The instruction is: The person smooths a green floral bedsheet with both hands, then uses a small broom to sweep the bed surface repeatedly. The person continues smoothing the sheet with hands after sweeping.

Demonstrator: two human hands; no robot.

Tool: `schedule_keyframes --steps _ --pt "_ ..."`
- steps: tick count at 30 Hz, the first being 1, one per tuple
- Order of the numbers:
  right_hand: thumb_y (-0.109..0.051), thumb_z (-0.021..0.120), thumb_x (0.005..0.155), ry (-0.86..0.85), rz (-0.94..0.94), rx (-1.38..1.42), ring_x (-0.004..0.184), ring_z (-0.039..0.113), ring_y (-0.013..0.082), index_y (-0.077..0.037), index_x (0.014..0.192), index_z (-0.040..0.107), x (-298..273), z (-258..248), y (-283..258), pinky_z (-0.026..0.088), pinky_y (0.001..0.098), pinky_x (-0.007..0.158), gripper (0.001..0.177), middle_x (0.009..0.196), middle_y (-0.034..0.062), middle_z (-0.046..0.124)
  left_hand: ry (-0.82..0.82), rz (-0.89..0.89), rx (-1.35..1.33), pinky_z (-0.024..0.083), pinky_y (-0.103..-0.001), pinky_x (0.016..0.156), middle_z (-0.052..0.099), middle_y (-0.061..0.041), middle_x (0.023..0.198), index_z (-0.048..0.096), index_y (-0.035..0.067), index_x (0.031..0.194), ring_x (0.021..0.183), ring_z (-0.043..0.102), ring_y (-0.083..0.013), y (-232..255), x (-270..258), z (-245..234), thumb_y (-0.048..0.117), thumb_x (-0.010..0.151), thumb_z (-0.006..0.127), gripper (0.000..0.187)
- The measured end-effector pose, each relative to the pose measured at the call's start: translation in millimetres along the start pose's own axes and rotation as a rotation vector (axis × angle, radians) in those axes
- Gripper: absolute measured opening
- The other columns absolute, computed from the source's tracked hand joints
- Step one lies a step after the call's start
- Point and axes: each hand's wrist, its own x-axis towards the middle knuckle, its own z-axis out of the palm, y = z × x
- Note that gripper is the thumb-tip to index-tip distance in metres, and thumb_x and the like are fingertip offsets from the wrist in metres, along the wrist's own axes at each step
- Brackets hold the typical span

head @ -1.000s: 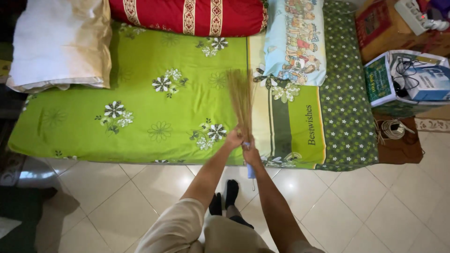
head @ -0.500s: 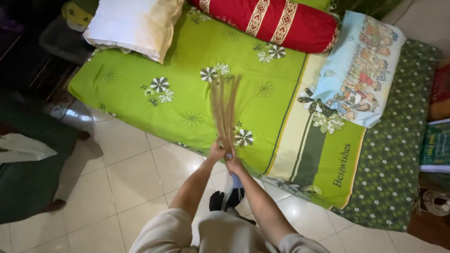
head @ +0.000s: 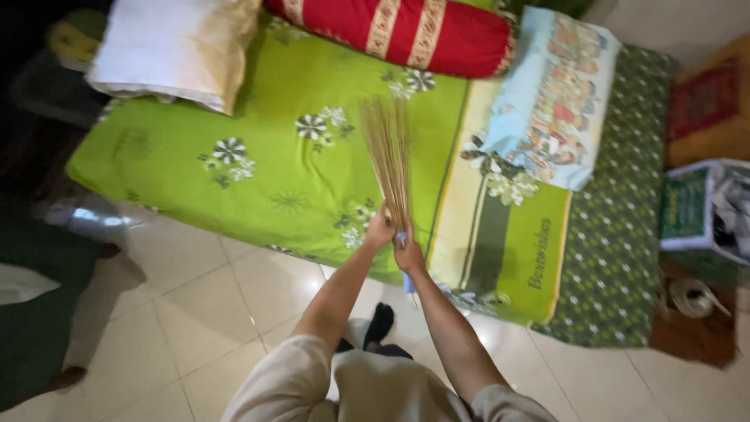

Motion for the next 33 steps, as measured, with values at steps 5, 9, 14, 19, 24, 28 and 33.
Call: schedule_keyframes --steps 5,9,14,19,24,28,33 --pt "-0.051 0.035 0.103 -0.075 0.188 -0.066 0.131 0.056 0.0470 -0.029 0.162 0.007 33 25 37 0.044 0.0551 0.113 0.069 0.131 0.0356 0.062 0.082 0.414 0.031 0.054 -0.053 0.098 0.073 -0.022 0.102 0.080 0.012 0.106 0.104 0.066 -0.0456 7 9 4 0.020 0.077 0.066 0.033" --pt "-0.058 0.039 0.098 -0.186 0.216 -0.205 0.128 0.059 0.0436 -0.034 0.162 0.010 2 37 -20 0.048 0.0516 0.110 0.075 0.130 0.0330 0.063 -0.156 -0.024 0.007 0.052 -0.045 0.107 0.074 -0.011 0.118 0.069 0.021 0.130 0.120 0.067 -0.0323 -29 1 -16 0.040 0.075 0.069 0.058" --pt "-0.059 0.046 0.094 -0.301 0.173 -0.287 0.123 0.064 0.0409 -0.036 0.160 0.016 17 104 -59 0.050 0.0484 0.108 0.076 0.128 0.0306 0.065 -0.077 -0.182 -0.191 0.058 -0.043 0.096 0.077 -0.005 0.106 0.071 0.030 0.126 0.108 0.072 -0.0280 -90 -11 -83 0.038 0.072 0.068 0.055" --pt "-0.050 0.047 0.090 -0.454 0.120 -0.420 0.101 0.074 0.0364 -0.028 0.163 0.010 45 173 -103 0.053 0.0472 0.104 0.084 0.114 0.0272 0.072 0.131 -0.122 -0.410 0.054 -0.051 0.094 0.074 -0.022 0.107 0.067 0.008 0.127 0.109 0.069 -0.0410 -157 -17 -151 0.020 0.076 0.069 0.052" --pt "-0.038 0.046 0.088 -0.552 -0.020 -0.565 0.131 0.057 0.0418 -0.023 0.165 0.009 -15 214 -221 0.044 0.0507 0.114 0.087 0.140 0.0337 0.057 0.256 -0.240 -0.440 0.054 -0.053 0.095 0.074 -0.023 0.109 0.068 0.008 0.124 0.112 0.067 -0.0431 -234 -28 -215 0.030 0.080 0.072 0.050" --pt "-0.040 0.046 0.088 -0.609 -0.089 -0.555 0.134 0.055 0.0420 -0.024 0.165 0.010 -33 260 -257 0.040 0.0502 0.118 0.087 0.144 0.0335 0.052 0.281 -0.319 -0.355 0.057 -0.048 0.087 0.077 -0.014 0.096 0.074 0.013 0.109 0.099 0.073 -0.0353 -272 -56 -282 0.030 0.071 0.075 0.042" --pt "-0.039 0.047 0.088 -0.561 -0.120 -0.396 0.133 0.055 0.0443 -0.025 0.163 0.017 -13 273 -238 0.041 0.0539 0.116 0.082 0.144 0.0344 0.052 0.414 -0.118 -0.731 0.055 -0.048 0.083 0.074 -0.025 0.097 0.075 0.000 0.115 0.093 0.072 -0.0384 -259 -57 -290 0.017 0.074 0.074 0.045"
